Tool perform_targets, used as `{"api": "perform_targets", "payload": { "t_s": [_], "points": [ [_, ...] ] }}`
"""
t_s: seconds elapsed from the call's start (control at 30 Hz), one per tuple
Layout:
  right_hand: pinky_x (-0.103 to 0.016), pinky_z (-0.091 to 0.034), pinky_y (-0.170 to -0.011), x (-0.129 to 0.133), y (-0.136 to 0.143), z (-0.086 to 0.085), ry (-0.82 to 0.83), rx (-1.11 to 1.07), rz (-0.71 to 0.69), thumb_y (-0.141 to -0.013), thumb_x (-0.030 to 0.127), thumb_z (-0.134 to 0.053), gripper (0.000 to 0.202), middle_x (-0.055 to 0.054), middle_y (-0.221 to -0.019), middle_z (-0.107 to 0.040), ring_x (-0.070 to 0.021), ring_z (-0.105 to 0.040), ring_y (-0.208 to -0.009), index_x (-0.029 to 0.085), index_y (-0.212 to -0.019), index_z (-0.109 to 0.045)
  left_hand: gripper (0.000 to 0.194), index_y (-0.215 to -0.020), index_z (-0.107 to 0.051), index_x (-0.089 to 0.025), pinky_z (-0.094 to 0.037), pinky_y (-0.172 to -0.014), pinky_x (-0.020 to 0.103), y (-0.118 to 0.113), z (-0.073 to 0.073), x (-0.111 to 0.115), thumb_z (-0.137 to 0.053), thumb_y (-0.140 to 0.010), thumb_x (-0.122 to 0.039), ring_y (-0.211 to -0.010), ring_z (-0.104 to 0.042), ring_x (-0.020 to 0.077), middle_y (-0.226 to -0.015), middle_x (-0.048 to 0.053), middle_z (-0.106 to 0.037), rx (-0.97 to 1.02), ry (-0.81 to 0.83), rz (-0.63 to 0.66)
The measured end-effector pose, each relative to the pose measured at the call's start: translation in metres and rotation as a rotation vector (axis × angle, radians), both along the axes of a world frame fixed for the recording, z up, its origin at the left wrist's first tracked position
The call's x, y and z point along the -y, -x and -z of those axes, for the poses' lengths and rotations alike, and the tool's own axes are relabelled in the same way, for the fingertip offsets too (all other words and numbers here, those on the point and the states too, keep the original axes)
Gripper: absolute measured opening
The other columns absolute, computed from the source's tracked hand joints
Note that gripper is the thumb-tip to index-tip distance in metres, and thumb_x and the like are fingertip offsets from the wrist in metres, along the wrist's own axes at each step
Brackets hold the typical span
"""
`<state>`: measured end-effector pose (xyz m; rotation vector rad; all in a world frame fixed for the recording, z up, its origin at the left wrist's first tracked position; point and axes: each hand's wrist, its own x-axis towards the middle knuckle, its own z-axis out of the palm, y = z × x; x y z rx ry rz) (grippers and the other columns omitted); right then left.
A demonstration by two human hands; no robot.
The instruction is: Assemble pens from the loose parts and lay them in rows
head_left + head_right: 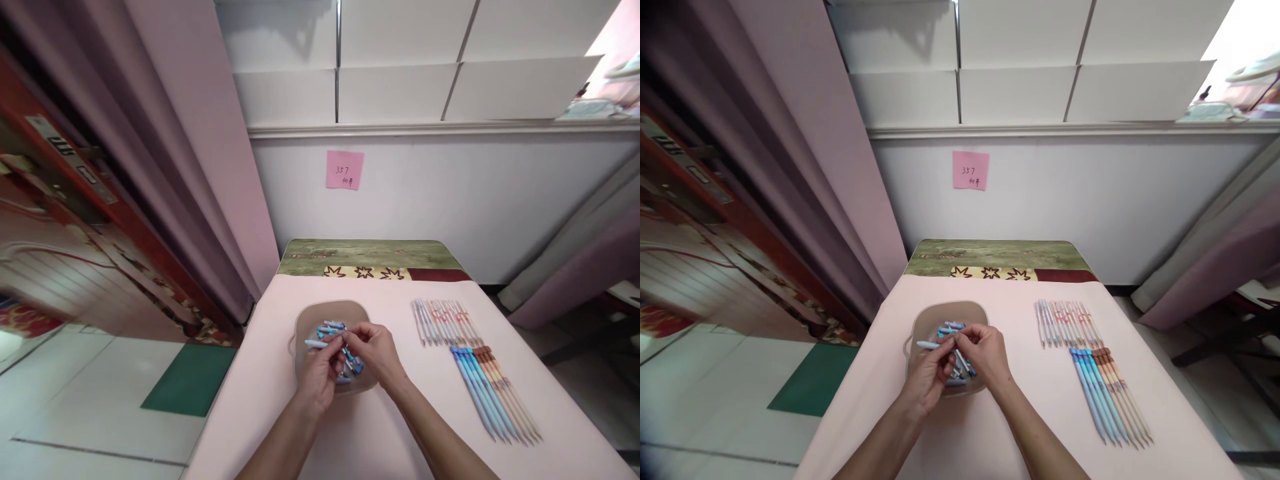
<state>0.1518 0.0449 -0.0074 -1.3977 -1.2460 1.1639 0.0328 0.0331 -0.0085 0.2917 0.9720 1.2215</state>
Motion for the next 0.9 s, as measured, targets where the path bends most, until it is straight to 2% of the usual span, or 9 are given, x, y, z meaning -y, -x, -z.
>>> {"api": "perform_targets", "payload": {
  "t_s": [0.13, 0.33, 0.5, 0.67, 0.8, 0.9],
  "points": [
    [-0.02, -0.043, -0.05, 0.001, 0.0, 0.002, -0.106, 0.108, -0.01, -0.073, 0.032, -0.064, 0.018, -0.002, -0.06, -0.068, -0.0132, -0.058, -0.053, 0.016, -0.071, -0.073, 0.018, -0.067, -0.063, -0.01, -0.03, -0.032, 0.012, 0.003, 0.0, 0.0, -0.079, -0.06, -0.015, -0.039, -0.045, 0.0036, -0.05, -0.003, -0.055, -0.003, -0.031, 0.015],
    [-0.021, -0.044, -0.048, -0.001, 0.0, 0.004, -0.084, -0.007, -0.062, -0.072, 0.033, -0.066, 0.018, -0.002, -0.059, -0.068, -0.0129, -0.057, -0.05, 0.016, -0.074, -0.073, 0.019, -0.074, -0.065, -0.01, -0.033, -0.036, 0.011, 0.006, 0.001, 0.002, -0.078, -0.06, -0.013, -0.044, -0.048, 0.0026, -0.057, -0.003, -0.057, 0.033, -0.052, 0.023],
    [-0.022, -0.047, -0.048, 0.001, 0.004, 0.006, 0.01, -0.113, -0.016, -0.071, 0.041, -0.067, 0.026, -0.001, -0.055, -0.065, -0.0135, -0.058, -0.048, 0.015, -0.071, -0.07, 0.03, -0.087, -0.068, -0.011, -0.034, -0.037, 0.011, 0.007, -0.001, 0.004, -0.079, -0.06, -0.011, -0.043, -0.047, 0.0027, -0.056, -0.002, -0.058, 0.02, -0.057, 0.051],
    [-0.022, -0.047, -0.046, 0.005, 0.007, 0.004, 0.103, -0.219, -0.02, -0.07, 0.044, -0.068, 0.03, 0.0, -0.052, -0.063, -0.0124, -0.056, -0.046, 0.014, -0.069, -0.067, 0.025, -0.08, -0.069, -0.01, -0.034, -0.037, 0.011, 0.007, -0.001, 0.002, -0.08, -0.058, -0.014, -0.042, -0.046, 0.003, -0.053, -0.002, -0.058, -0.004, -0.041, 0.043],
    [-0.023, -0.049, -0.049, 0.009, 0.009, 0.002, 0.046, -0.218, -0.011, -0.073, 0.042, -0.066, 0.028, -0.001, -0.056, -0.065, -0.0142, -0.059, -0.05, 0.015, -0.071, -0.069, 0.022, -0.074, -0.068, -0.009, -0.033, -0.037, 0.012, 0.007, -0.001, 0.001, -0.081, -0.058, -0.016, -0.04, -0.043, 0.0023, -0.05, -0.002, -0.056, -0.021, -0.083, 0.045],
    [-0.025, -0.051, -0.053, 0.011, 0.01, 0.0, -0.056, -0.116, 0.022, -0.076, 0.038, -0.064, 0.024, -0.003, -0.062, -0.068, -0.0157, -0.062, -0.055, 0.016, -0.074, -0.071, 0.021, -0.072, -0.066, -0.01, -0.031, -0.036, 0.012, 0.007, -0.001, 0.002, -0.08, -0.06, -0.019, -0.04, -0.043, 0.0028, -0.049, -0.002, -0.055, -0.036, -0.121, 0.063]
  ]
}}
